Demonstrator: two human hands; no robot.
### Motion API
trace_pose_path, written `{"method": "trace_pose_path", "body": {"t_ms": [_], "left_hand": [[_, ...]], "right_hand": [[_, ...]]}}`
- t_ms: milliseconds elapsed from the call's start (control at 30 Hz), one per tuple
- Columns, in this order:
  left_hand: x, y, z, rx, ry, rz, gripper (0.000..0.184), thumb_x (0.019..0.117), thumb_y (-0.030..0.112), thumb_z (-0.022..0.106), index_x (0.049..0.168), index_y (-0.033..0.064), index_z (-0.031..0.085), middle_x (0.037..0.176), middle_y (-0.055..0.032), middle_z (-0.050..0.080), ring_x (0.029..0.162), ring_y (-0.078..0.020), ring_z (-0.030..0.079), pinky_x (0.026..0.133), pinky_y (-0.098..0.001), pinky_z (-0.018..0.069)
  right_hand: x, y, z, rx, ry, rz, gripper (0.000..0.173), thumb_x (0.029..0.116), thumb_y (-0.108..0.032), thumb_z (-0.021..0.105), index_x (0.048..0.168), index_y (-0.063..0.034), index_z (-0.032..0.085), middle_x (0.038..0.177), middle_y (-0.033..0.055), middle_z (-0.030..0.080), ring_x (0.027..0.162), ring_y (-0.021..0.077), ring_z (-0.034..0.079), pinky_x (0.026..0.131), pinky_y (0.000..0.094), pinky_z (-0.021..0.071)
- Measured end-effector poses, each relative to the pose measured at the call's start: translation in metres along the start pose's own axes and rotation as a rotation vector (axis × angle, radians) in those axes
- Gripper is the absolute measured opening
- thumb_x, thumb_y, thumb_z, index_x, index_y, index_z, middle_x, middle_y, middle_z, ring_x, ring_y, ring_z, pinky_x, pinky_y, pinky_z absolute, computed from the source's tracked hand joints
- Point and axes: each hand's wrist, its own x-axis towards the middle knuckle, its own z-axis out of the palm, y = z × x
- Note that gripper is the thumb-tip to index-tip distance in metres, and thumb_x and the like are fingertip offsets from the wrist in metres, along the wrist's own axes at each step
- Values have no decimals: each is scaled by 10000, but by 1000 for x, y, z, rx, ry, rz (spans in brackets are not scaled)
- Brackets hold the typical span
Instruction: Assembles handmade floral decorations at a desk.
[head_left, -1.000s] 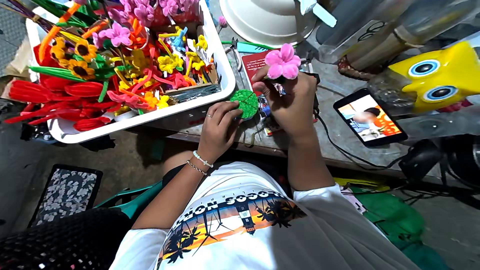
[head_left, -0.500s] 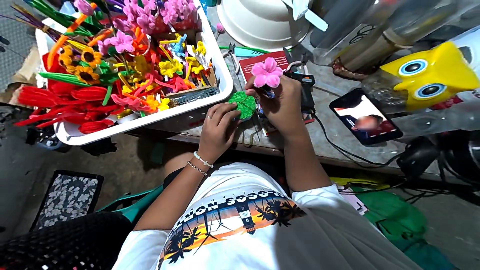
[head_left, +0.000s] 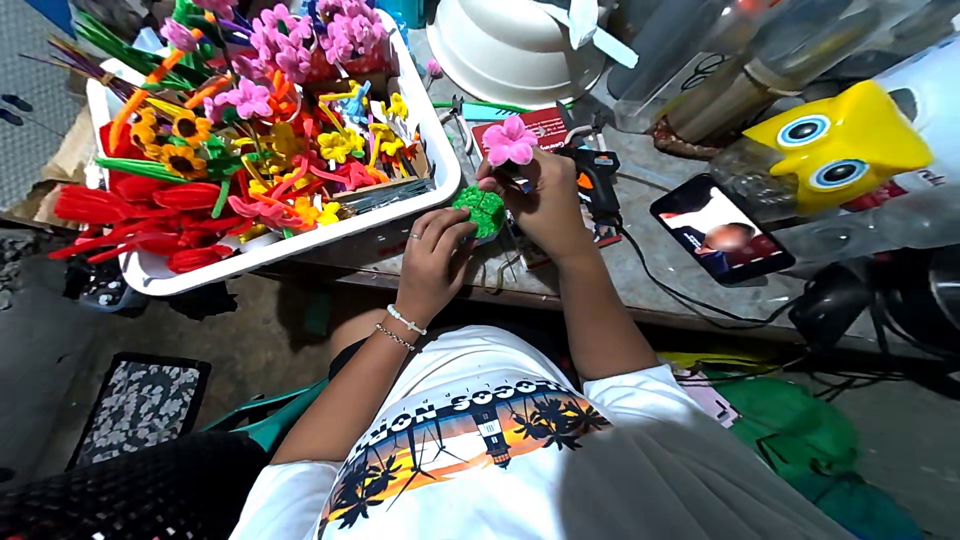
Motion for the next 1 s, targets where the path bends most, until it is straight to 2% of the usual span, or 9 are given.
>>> {"method": "trace_pose_path", "body": {"t_ms": [667, 1000], "left_hand": [[0, 0, 1, -5, 5, 10, 210, 958, 124, 701, 1144, 26, 719, 1285, -144, 664, 1285, -304, 570, 1115, -427, 444], [0, 0, 0, 15, 3, 11, 223, 958, 143, 707, 1154, 38, 723, 1302, -134, 665, 1302, -306, 564, 1115, -433, 445]], "right_hand": [[-1, 3, 4, 53, -11, 1, 133, 937, -83, 718, 1019, 23, 720, 962, 124, 733, 911, 133, 713, 871, 279, 573], [-2, 6, 4, 53, -22, 18, 150, 945, -117, 714, 1022, 12, 721, 964, 112, 738, 914, 134, 716, 877, 305, 574]]}}
